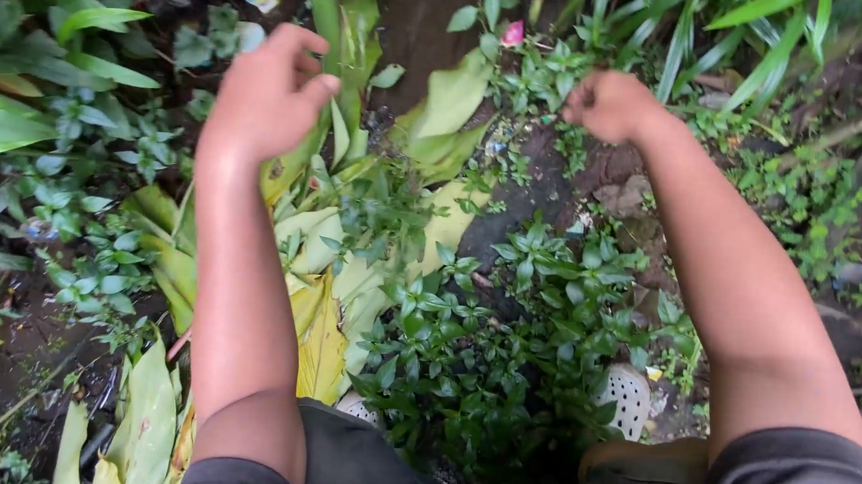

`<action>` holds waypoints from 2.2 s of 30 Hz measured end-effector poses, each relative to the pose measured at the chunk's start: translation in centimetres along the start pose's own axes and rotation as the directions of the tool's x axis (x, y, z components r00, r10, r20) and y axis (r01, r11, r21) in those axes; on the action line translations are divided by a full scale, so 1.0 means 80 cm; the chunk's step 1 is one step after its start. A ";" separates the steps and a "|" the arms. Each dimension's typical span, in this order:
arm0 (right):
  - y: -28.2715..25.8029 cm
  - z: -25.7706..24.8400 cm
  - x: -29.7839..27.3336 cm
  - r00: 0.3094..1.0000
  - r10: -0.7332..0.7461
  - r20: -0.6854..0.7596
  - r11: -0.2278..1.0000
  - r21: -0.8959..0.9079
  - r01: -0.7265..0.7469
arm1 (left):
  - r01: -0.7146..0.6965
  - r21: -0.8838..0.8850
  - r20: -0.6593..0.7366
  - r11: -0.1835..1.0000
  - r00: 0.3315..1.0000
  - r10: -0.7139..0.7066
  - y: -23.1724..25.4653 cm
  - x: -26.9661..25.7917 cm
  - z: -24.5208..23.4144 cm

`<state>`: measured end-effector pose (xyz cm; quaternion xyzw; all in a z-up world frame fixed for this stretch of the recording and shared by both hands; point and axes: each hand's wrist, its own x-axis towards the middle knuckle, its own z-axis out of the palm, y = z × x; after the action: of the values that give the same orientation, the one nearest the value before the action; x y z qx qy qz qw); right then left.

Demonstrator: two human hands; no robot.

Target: The person repeatedly pulls small weeds and grass from the ground by hand in a garden area. They gather the removed plants into a growing pile on the ground. The task continues throughout the clip with no tools used.

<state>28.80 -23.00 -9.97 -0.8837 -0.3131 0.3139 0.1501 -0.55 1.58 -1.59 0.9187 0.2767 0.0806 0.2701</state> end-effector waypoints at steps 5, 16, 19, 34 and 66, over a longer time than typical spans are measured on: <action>0.205 0.087 0.109 0.960 0.264 0.090 0.873 -0.446 -0.198 | 0.073 0.097 0.315 0.993 0.944 -0.100 0.054 0.036 0.132; 0.111 0.069 0.156 0.983 0.064 -0.174 0.998 -0.011 -0.067 | 0.032 0.190 0.666 0.981 0.730 -0.153 0.053 0.035 0.278; 0.095 0.070 0.190 0.983 0.006 -0.186 1.000 0.026 -0.001 | 0.105 0.234 0.631 0.967 0.740 -0.233 0.023 0.031 0.284; 0.143 0.219 0.307 0.928 -0.294 -0.230 0.954 -0.127 0.270 | 0.251 0.279 0.570 0.927 0.734 -0.370 -0.007 0.020 0.305; 0.240 0.178 0.174 0.959 -0.195 -0.205 0.818 -0.573 0.044 | 0.129 0.215 0.596 0.968 0.768 -0.235 0.029 0.068 0.280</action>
<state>36.83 -27.53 -36.03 -0.8996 -0.4250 0.0813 -0.0585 11.73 -7.11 -19.20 0.8818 0.2669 -0.2728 0.2770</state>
